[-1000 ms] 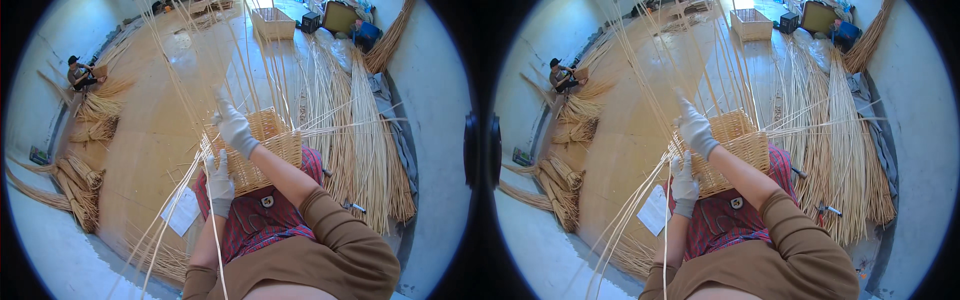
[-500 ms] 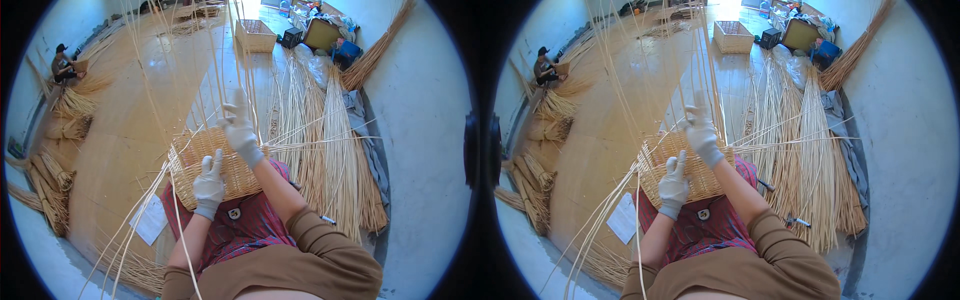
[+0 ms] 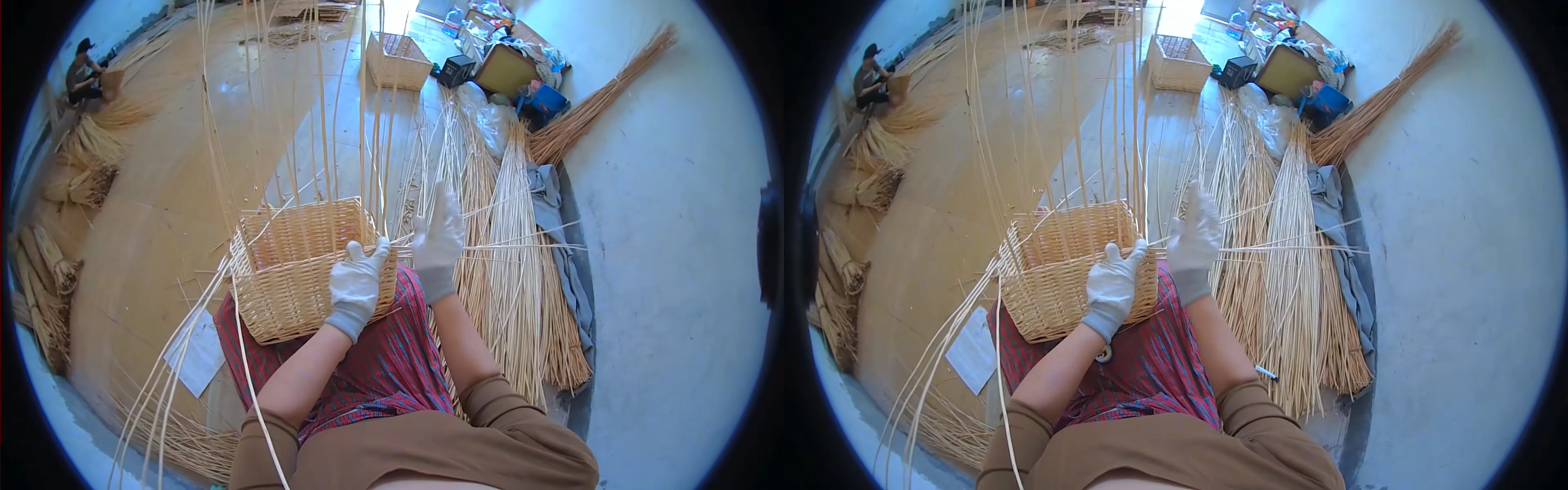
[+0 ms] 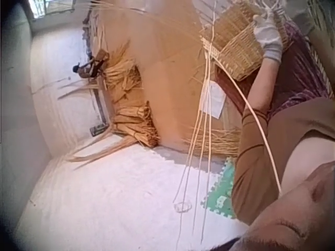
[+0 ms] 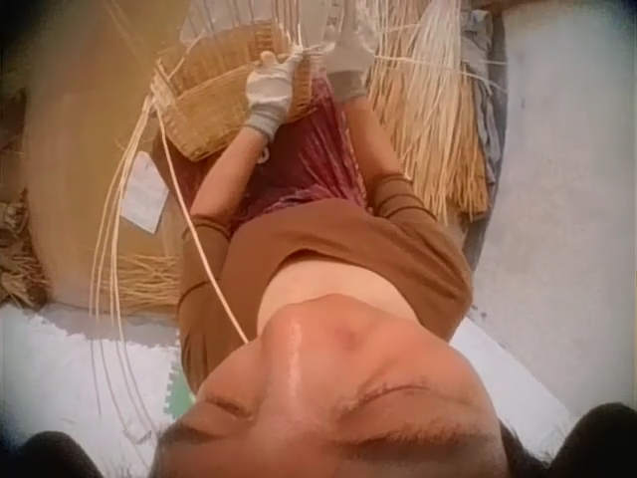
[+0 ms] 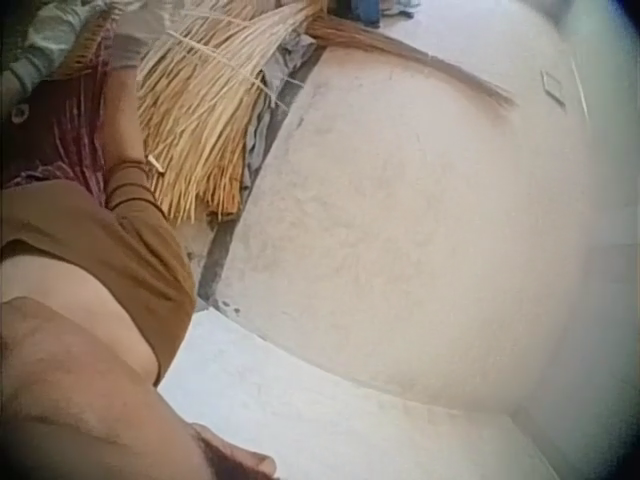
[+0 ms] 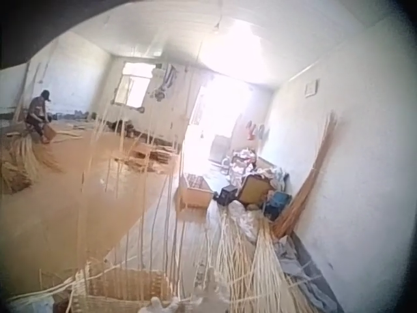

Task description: The recorder is weaving a rectangular basket using long wooden strips.

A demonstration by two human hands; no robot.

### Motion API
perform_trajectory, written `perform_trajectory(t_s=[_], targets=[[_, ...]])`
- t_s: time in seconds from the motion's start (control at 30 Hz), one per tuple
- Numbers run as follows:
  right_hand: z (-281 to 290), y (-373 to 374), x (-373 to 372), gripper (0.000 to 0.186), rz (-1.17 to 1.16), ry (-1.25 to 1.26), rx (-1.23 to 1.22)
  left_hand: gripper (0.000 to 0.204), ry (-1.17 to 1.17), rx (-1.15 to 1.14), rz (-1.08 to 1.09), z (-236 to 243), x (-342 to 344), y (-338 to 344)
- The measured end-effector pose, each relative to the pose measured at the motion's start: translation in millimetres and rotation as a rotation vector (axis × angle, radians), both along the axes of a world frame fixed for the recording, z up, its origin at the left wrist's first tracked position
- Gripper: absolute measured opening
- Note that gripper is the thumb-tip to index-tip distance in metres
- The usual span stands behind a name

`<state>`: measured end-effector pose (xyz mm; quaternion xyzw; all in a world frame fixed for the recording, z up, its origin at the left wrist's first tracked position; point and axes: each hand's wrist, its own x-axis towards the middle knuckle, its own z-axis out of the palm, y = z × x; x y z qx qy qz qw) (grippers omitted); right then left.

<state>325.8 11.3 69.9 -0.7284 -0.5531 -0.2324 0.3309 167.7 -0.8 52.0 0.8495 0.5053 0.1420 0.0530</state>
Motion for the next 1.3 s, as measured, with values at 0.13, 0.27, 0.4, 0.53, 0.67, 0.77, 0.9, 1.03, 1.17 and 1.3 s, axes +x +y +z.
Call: perform_trajectory(t_s=[0.13, 0.27, 0.4, 0.53, 0.67, 0.77, 0.9, 1.03, 1.17, 1.3], targets=[[-7.7, -16.4, 8.2, 0.036, 0.207, 0.227, -0.180, 0.073, 0.034, -0.040, 0.008, -1.6, 0.5, 5.2], [11.4, -14.3, 26.0, 0.030, 0.176, 0.062, -0.464, 0.080, 0.197, -0.199, 0.042, 6.0, 0.2, 7.6], [28.9, 7.4, 36.4, 0.026, 0.117, -0.144, -0.664, 0.075, 0.128, -0.202, 0.048, 7.5, 2.4, 8.0], [19.0, 8.6, 28.5, 0.016, 0.149, -0.176, -0.397, 0.065, -0.014, -0.227, 0.032, 2.3, 0.0, 8.7], [-14.0, -14.4, 5.9, 0.012, 0.198, -0.026, -0.279, 0.056, -0.119, -0.264, -0.029, 1.4, 0.1, 13.6], [-31.1, -25.2, -7.6, 0.009, 0.202, 0.100, -0.121, 0.053, -0.055, -0.412, -0.027, 8.0, 1.9, 14.2], [-25.7, -23.0, -6.9, 0.015, 0.204, 0.209, -0.084, 0.055, -0.225, -0.293, -0.112, 5.3, -23.2, 7.1], [-14.7, -32.0, -21.6, 0.022, 0.256, 0.453, 0.156, 0.042, -0.947, -0.107, -0.060, -37.3, -123.0, -17.3], [-27.8, -58.2, -97.0, 0.022, 0.544, 1.087, 0.024, 0.015, -1.475, 0.047, 0.591, -76.6, -213.6, -10.3], [-33.5, -74.2, -187.6, 0.020, 0.991, 0.473, -0.363, 0.014, -1.144, 0.220, 0.567, -77.4, -243.7, 1.3]])
